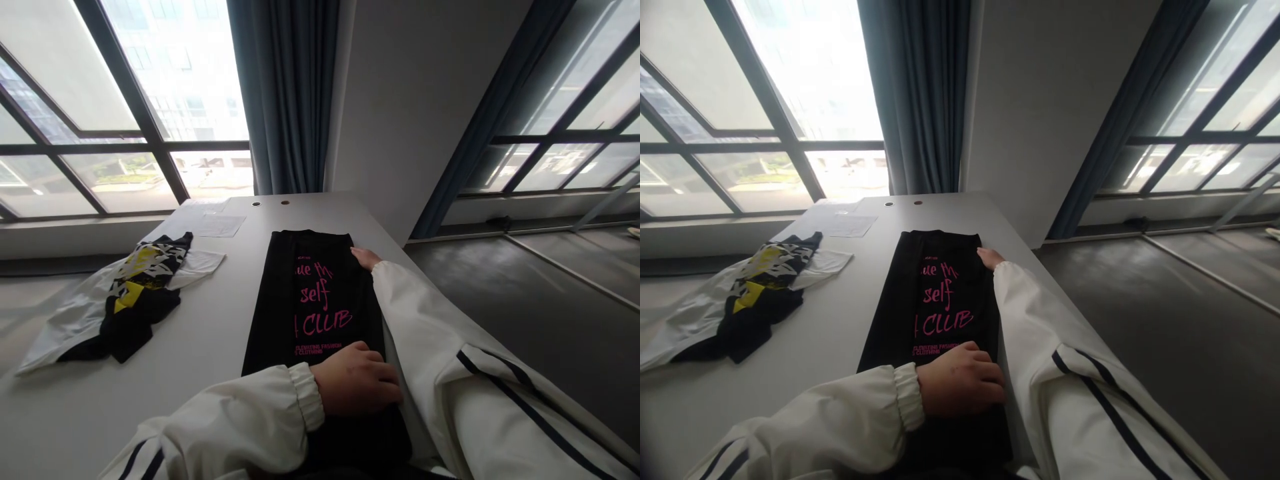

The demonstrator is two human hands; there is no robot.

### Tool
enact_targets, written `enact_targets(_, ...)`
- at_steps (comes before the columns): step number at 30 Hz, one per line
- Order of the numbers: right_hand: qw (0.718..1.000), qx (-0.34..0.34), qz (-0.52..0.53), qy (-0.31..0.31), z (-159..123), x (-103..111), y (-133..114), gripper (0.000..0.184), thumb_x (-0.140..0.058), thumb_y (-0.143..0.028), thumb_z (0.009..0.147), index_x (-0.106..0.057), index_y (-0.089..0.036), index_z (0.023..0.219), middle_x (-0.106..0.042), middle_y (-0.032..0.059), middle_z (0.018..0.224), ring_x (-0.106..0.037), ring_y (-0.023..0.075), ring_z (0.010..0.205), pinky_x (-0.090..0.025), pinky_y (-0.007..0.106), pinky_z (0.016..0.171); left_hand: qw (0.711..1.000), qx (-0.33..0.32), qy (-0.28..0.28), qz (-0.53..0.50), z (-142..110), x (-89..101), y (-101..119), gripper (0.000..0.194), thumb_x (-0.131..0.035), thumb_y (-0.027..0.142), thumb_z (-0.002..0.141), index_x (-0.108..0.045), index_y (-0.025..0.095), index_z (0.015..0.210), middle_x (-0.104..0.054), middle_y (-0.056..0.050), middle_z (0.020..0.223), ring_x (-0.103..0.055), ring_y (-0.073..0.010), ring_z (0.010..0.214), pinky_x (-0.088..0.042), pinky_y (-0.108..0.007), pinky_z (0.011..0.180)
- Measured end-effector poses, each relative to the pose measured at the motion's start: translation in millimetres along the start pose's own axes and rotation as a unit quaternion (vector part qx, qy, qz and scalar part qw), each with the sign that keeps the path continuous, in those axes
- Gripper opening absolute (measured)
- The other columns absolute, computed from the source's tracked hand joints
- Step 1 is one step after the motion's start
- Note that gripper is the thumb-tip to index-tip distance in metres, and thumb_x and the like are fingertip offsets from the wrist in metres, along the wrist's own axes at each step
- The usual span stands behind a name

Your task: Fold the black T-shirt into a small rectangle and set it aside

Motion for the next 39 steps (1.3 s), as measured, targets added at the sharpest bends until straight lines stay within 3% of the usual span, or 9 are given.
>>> enact_targets(3,1.000,0.009,0.016,-0.003,6,2,-21,0.074,-0.027,-0.066,0.108,-0.053,-0.020,0.159,-0.053,0.0093,0.162,-0.047,0.0259,0.151,-0.033,0.037,0.127,1.000,0.007,0.000,-0.008,-15,5.4,4,0.012,-0.058,0.031,0.106,-0.069,0.028,0.111,-0.074,0.001,0.115,-0.064,-0.0148,0.094,-0.041,-0.036,0.078)
enact_targets(7,0.998,0.055,0.031,-0.006,17,-4,-69,0.071,-0.024,-0.065,0.108,-0.051,-0.023,0.160,-0.051,0.0048,0.163,-0.046,0.0215,0.152,-0.030,0.033,0.128,1.000,0.024,0.002,-0.011,-45,15.8,8,0.011,-0.059,0.031,0.106,-0.069,0.027,0.106,-0.074,0.002,0.110,-0.063,-0.0150,0.092,-0.039,-0.037,0.077)
enact_targets(14,0.996,0.083,0.003,-0.039,32,-49,-128,0.061,-0.024,-0.050,0.111,-0.046,-0.026,0.163,-0.045,0.0039,0.167,-0.037,0.0224,0.157,-0.028,0.040,0.130,0.992,0.120,-0.006,-0.036,-116,11.5,-6,0.006,-0.062,0.028,0.102,-0.068,0.027,0.104,-0.074,0.004,0.106,-0.062,-0.0156,0.092,-0.038,-0.038,0.081)
enact_targets(19,0.995,0.053,-0.050,-0.070,32,-94,-130,0.063,-0.030,-0.052,0.110,-0.040,-0.024,0.166,-0.036,0.0098,0.171,-0.032,0.0331,0.159,-0.027,0.055,0.128,0.984,0.157,-0.039,-0.072,-149,-8.0,-11,0.007,-0.067,0.027,0.098,-0.069,0.028,0.105,-0.074,0.005,0.113,-0.063,-0.0159,0.098,-0.039,-0.037,0.082)
enact_targets(23,0.993,0.050,-0.094,-0.060,26,-112,-125,0.066,-0.028,-0.054,0.110,-0.032,-0.025,0.169,-0.024,0.0087,0.177,-0.020,0.0358,0.163,-0.019,0.060,0.129,0.984,0.144,-0.056,-0.090,-156,-17.4,-10,0.006,-0.066,0.027,0.099,-0.070,0.027,0.103,-0.074,0.004,0.114,-0.064,-0.0164,0.099,-0.041,-0.036,0.082)
enact_targets(28,0.988,0.058,-0.132,-0.046,20,-115,-124,0.067,-0.029,-0.054,0.109,-0.032,-0.023,0.169,-0.022,0.0080,0.178,-0.018,0.0362,0.163,-0.017,0.057,0.130,0.982,0.130,-0.057,-0.123,-160,-25.4,-14,0.007,-0.071,0.031,0.093,-0.073,0.027,0.099,-0.075,0.003,0.114,-0.065,-0.0187,0.101,-0.043,-0.035,0.082)
enact_targets(33,0.984,0.072,-0.162,-0.030,8,-110,-136,0.064,-0.028,-0.054,0.110,-0.036,-0.026,0.167,-0.025,0.0080,0.177,-0.019,0.0348,0.163,-0.017,0.058,0.130,0.965,0.121,-0.032,-0.230,-166,-27.1,-20,0.019,-0.080,0.042,0.088,-0.077,0.027,0.099,-0.078,0.003,0.116,-0.069,-0.0191,0.103,-0.049,-0.035,0.089)
enact_targets(36,0.978,0.118,-0.172,-0.032,-15,-110,-151,0.064,-0.035,-0.050,0.109,-0.036,-0.024,0.168,-0.024,0.0099,0.177,-0.016,0.0355,0.163,-0.015,0.060,0.130,0.957,0.126,0.008,-0.260,-169,-21.5,-26,0.021,-0.077,0.033,0.091,-0.077,0.028,0.111,-0.074,0.000,0.127,-0.069,-0.0191,0.110,-0.051,-0.034,0.098)
enact_targets(39,0.972,0.165,-0.164,-0.029,-59,-111,-163,0.064,-0.043,-0.047,0.108,-0.037,-0.023,0.167,-0.023,0.0118,0.177,-0.014,0.0369,0.164,-0.015,0.061,0.130,0.948,0.210,0.048,-0.233,-178,-18.9,-46,0.035,-0.075,0.025,0.089,-0.072,0.028,0.124,-0.068,-0.005,0.136,-0.066,-0.0215,0.118,-0.052,-0.037,0.106)
Point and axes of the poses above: each hand's wrist, its own z-axis towards the middle knuckle, its own x-axis out of the back of the hand, y = z × x, the point moved 10 cm from there along z, towards the middle knuckle
